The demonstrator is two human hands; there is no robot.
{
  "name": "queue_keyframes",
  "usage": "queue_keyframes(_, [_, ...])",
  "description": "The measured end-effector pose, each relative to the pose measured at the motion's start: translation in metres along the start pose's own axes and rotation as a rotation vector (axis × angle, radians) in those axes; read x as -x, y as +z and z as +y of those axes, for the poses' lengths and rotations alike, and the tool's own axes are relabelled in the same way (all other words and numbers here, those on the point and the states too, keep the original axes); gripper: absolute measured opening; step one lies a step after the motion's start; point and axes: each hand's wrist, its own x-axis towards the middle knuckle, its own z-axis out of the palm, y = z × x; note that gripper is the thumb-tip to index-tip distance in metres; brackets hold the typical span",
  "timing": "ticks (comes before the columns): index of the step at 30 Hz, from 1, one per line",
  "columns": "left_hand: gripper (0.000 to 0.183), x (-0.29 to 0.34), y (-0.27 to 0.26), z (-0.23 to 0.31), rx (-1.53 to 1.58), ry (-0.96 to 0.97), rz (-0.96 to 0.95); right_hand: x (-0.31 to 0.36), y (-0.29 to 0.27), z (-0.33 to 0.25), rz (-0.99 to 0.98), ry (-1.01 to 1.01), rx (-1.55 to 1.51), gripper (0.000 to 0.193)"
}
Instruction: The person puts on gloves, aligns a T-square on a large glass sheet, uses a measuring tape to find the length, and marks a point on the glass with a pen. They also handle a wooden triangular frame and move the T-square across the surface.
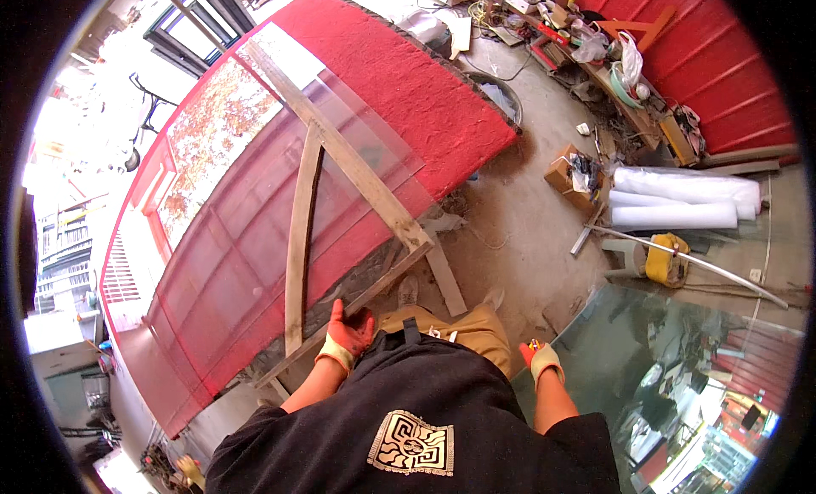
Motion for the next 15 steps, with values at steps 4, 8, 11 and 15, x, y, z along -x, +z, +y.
queue_keyframes(4, [0.076,-0.013,0.004,-0.019,0.048,0.156,0.015,-0.079,-0.008,0.043,-0.046,-0.159,0.079,0.073])
queue_keyframes(8, [0.081,0.009,0.057,-0.086,-0.148,0.31,-0.061,-0.162,-0.055,0.033,-0.053,-0.144,-0.009,0.07])
queue_keyframes(11, [0.064,0.028,0.129,-0.151,-0.294,0.324,-0.199,-0.2,-0.119,0.012,-0.03,-0.278,-0.113,0.072])
queue_keyframes(15, [0.059,0.098,0.261,-0.235,-0.468,0.396,-0.615,-0.25,-0.167,0.024,-0.006,-0.265,-0.129,0.077])
